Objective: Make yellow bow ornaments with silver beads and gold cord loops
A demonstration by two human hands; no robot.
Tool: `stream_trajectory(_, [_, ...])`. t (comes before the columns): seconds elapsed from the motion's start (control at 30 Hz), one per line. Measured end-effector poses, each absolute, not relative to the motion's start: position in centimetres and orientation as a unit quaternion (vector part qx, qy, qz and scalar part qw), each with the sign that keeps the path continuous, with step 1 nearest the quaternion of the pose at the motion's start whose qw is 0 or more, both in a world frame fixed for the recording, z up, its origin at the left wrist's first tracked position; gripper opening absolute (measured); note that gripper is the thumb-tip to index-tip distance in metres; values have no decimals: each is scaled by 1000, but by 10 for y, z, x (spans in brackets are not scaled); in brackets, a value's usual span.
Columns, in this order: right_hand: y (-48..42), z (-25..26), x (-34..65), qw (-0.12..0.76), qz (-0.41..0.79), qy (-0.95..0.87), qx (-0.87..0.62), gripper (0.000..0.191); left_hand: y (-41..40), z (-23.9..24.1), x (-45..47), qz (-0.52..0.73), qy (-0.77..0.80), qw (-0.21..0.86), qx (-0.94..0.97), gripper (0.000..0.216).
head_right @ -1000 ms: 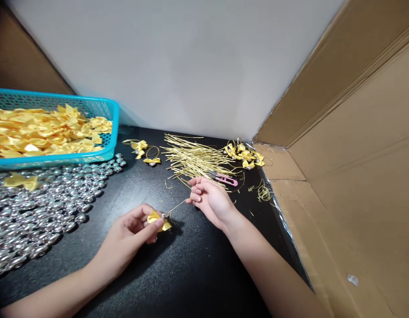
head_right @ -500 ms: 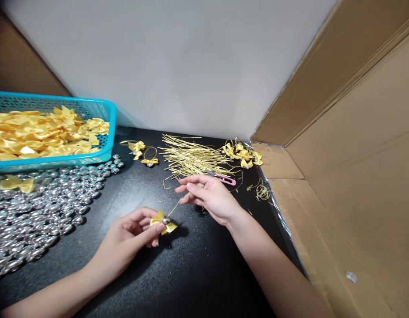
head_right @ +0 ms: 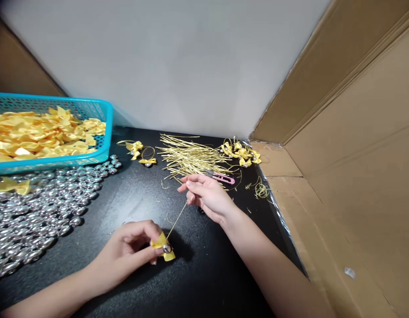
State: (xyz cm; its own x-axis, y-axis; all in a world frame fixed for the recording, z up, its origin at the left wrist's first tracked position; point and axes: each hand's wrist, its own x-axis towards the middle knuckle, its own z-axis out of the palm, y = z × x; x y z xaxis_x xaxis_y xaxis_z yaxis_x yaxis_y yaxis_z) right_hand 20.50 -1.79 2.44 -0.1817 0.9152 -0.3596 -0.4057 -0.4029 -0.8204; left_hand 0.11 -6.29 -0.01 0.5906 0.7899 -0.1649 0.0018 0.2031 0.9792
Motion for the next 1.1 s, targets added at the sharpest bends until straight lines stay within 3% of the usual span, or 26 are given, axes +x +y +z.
stream_trajectory(0.13, [-18, 26, 204, 465, 709, -293, -442, 14, -63, -1, 1, 292, 333, 657, 611, 10])
stream_trajectory(0.3, [-26, 48, 207, 489, 690, -350, -403, 12, -63, 0, 1, 370, 325, 540, 683, 15])
stream_trajectory(0.47, [-38, 69, 208, 453, 694, -412, -380, 8, -59, 1, 1, 391, 378, 467, 697, 19])
stream_trajectory(0.67, [-44, 77, 202, 398, 681, -468, -398, 6, -62, 1, 1, 388, 357, 526, 667, 14])
stream_trajectory(0.9, [-45, 70, 197, 351, 582, -533, -504, 7, -52, -7, 2, 406, 422, 645, 491, 8])
stream_trajectory(1.1, [-46, 48, 186, 310, 707, -441, -458, 19, -50, -7, 2, 410, 384, 656, 503, 10])
